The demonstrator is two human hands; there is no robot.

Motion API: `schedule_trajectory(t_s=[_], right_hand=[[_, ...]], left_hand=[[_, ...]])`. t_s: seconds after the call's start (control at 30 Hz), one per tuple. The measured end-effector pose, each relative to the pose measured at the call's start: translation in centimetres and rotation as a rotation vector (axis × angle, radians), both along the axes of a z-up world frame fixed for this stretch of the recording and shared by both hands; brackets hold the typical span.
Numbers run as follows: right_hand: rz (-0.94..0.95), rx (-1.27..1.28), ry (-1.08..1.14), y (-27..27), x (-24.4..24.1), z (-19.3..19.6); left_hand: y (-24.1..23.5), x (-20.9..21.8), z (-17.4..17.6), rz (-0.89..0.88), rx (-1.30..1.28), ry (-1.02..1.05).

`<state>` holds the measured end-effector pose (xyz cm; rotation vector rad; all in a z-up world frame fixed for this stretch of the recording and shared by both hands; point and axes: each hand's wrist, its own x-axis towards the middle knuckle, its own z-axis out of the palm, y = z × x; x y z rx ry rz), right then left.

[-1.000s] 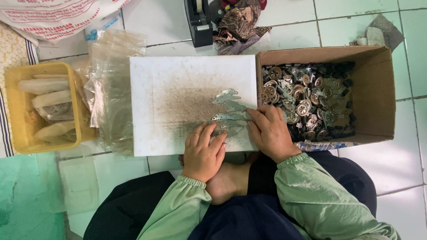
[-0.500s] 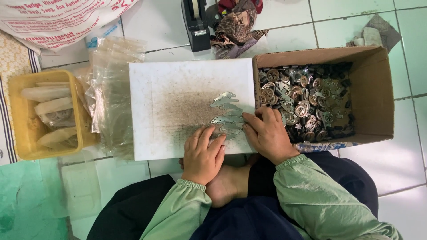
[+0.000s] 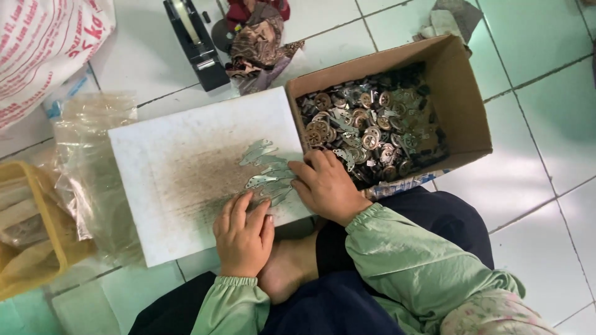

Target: The person sits on the floor and sorts small metal parts from a cardboard box, placing them onto a white board. They then pick up a small plastic bag and place the sorted metal parts inside it.

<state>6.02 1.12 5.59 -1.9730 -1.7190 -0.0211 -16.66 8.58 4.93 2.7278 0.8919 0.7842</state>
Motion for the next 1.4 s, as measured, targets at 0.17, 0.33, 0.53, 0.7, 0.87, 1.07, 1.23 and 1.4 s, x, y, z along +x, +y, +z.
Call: schedule_trajectory(t_s=[0.17,0.33,0.53,0.7,0.87,1.07,1.23,1.4], right_hand=[[0.044,-0.107,0.081,-0.6,0.6,2.3],[0.118,-0.311,0.298,-1.9,5.3,5.2],[-0.303,-0.693,0.458,-6.1,15.2,8.2],[-0.548,-0.780,0.413,-10.8,22.2,3.3],[-0.602,-0.906,0.408,-11.5,22.9,-0.1],[-0.613,-0.846,0.361,-11.2,23.1,-7.2],[-0.569,-0.882,0.358,-10.4,23.6,-8.6],[-0.377,-0.798,0.434,-9.5,22.0,-1.9]], left_hand=[[-0.4,0.5,1.8,0.021,-0.029,0.071],[-0.5,0.3,1.2,-0.034,0.033,-0.045],[-4.3,0.3,1.7,-0.226,-0.004,-0.089],[-8.3,4.8,5.5,-0.582,-0.326,-0.012],[-10.0,11.1,3.2,-0.666,-0.329,0.016],[-8.8,18.7,0.1,-0.593,-0.326,0.233],[-7.2,19.9,-1.0,-0.390,-0.633,0.652],[-7.3,19.4,-0.8,-0.373,-0.682,0.417]])
